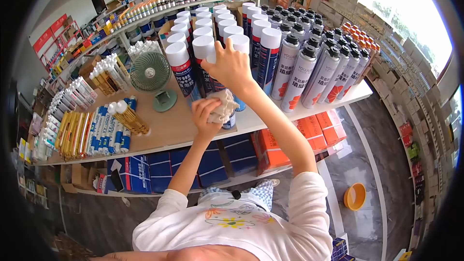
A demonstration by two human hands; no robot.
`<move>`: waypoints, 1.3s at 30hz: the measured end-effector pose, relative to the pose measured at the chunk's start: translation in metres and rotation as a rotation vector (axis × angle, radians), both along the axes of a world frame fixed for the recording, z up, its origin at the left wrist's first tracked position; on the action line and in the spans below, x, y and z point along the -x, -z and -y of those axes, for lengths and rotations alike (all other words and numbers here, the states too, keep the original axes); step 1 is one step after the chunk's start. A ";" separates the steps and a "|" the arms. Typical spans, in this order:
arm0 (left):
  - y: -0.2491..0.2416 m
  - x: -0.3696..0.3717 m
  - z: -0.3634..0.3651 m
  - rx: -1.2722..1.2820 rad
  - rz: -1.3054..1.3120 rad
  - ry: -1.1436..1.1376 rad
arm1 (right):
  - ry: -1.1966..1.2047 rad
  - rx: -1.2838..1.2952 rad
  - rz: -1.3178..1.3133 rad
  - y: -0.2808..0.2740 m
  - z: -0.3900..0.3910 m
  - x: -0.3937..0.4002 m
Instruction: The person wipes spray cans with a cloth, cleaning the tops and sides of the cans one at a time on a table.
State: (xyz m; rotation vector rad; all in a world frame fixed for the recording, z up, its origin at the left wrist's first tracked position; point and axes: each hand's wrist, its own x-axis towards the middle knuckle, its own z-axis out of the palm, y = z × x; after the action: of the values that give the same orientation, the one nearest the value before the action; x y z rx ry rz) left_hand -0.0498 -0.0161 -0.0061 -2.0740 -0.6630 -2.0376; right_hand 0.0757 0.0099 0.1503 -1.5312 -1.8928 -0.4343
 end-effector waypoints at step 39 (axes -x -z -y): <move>-0.057 0.000 0.031 -0.005 -0.259 -0.154 | -0.184 0.051 -0.859 0.247 0.041 0.020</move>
State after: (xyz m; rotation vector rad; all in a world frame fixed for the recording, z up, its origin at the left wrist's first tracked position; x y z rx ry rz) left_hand -0.0493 -0.0469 0.0504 -2.1585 -0.7429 -1.6518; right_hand 0.0553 -0.0314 -0.0967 -1.2573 -1.3315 0.3252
